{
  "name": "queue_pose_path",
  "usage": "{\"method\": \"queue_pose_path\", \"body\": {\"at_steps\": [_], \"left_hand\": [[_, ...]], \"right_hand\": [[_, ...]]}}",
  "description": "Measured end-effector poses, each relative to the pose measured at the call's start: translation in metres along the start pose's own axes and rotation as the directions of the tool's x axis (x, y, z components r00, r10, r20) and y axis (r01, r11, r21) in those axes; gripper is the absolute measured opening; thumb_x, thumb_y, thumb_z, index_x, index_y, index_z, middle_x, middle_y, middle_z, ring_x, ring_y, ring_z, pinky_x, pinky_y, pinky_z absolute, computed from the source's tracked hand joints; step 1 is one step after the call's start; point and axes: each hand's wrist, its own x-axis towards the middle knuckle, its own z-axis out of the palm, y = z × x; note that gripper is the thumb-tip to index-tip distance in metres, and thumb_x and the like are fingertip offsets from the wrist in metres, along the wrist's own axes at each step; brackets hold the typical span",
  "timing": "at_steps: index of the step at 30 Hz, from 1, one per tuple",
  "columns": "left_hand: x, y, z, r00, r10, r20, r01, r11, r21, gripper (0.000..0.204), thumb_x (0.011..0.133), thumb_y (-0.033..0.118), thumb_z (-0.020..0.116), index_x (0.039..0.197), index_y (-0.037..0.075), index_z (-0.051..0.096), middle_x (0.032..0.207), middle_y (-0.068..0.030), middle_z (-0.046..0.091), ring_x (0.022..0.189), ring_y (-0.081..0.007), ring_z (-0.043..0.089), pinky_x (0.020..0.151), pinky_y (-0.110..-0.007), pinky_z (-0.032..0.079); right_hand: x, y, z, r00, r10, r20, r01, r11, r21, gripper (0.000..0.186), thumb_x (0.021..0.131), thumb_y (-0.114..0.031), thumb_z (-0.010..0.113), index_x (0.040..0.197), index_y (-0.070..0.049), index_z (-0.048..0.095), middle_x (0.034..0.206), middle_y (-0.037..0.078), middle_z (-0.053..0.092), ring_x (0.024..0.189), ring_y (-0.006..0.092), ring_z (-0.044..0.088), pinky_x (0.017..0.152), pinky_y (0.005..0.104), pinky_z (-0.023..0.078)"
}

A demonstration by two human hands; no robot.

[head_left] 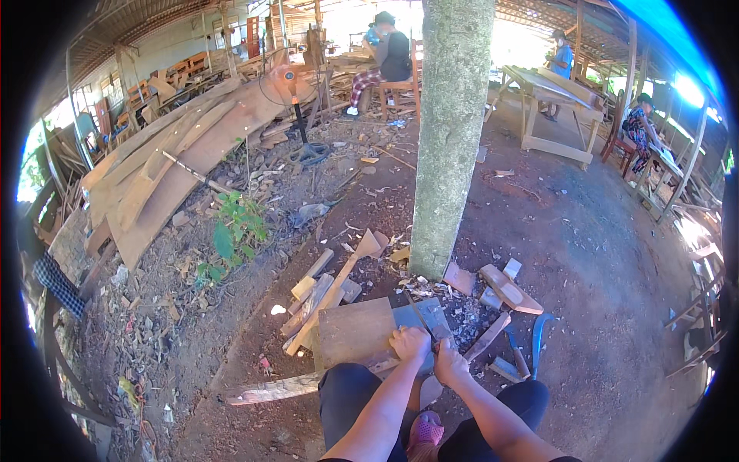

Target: The person saws a piece of wood using a small saw while holding the wood against a wooden block on the ground.

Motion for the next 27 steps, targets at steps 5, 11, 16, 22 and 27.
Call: {"method": "queue_pose_path", "body": {"at_steps": [5, 11, 16, 22, 27], "left_hand": [[-0.003, -0.010, -0.004, 0.992, 0.125, 0.028, -0.126, 0.991, 0.053, 0.046, 0.089, 0.036, 0.040, 0.082, 0.004, 0.073, 0.101, -0.0133, 0.066, 0.101, -0.0328, 0.056, 0.085, -0.049, 0.041], [-0.002, -0.013, -0.007, 0.989, 0.143, 0.048, -0.147, 0.986, 0.081, 0.051, 0.091, 0.039, 0.037, 0.085, 0.003, 0.073, 0.108, -0.0120, 0.065, 0.108, -0.0320, 0.052, 0.090, -0.051, 0.037], [0.001, -0.009, -0.009, 0.989, 0.120, 0.086, -0.128, 0.987, 0.094, 0.051, 0.091, 0.038, 0.037, 0.085, 0.003, 0.073, 0.107, -0.0111, 0.065, 0.107, -0.0318, 0.052, 0.089, -0.051, 0.038], [0.005, -0.011, -0.002, 0.995, 0.094, 0.045, -0.098, 0.992, 0.082, 0.049, 0.089, 0.037, 0.038, 0.086, 0.003, 0.073, 0.106, -0.0098, 0.066, 0.106, -0.0307, 0.053, 0.089, -0.050, 0.038], [0.001, -0.008, -0.009, 0.991, 0.119, 0.063, -0.126, 0.985, 0.117, 0.049, 0.089, 0.036, 0.038, 0.083, 0.003, 0.074, 0.103, -0.0102, 0.067, 0.105, -0.0298, 0.053, 0.090, -0.049, 0.037]], "right_hand": [[-0.007, 0.001, -0.006, 1.000, 0.014, 0.025, -0.015, 0.999, 0.049, 0.029, 0.090, -0.024, 0.052, 0.112, -0.007, 0.042, 0.094, 0.027, 0.065, 0.091, 0.0438, 0.063, 0.079, 0.0541, 0.048], [-0.008, -0.011, -0.016, 0.999, 0.002, 0.037, -0.003, 0.999, 0.039, 0.031, 0.091, -0.023, 0.051, 0.112, -0.003, 0.041, 0.094, 0.028, 0.064, 0.089, 0.0447, 0.063, 0.080, 0.0537, 0.048], [-0.004, -0.008, -0.014, 0.999, -0.020, 0.037, 0.018, 0.999, 0.042, 0.029, 0.092, -0.023, 0.050, 0.111, -0.003, 0.041, 0.092, 0.027, 0.065, 0.088, 0.0439, 0.064, 0.079, 0.0530, 0.049], [-0.016, -0.001, -0.011, 0.998, -0.015, 0.055, 0.018, 0.998, -0.052, 0.023, 0.092, -0.020, 0.048, 0.110, -0.006, 0.043, 0.090, 0.025, 0.066, 0.087, 0.0410, 0.066, 0.078, 0.0508, 0.050], [-0.056, -0.008, -0.037, 0.984, 0.096, 0.152, -0.073, 0.986, -0.153, 0.021, 0.092, -0.018, 0.047, 0.109, -0.007, 0.042, 0.098, 0.024, 0.064, 0.088, 0.0378, 0.066, 0.078, 0.0492, 0.051]]}}
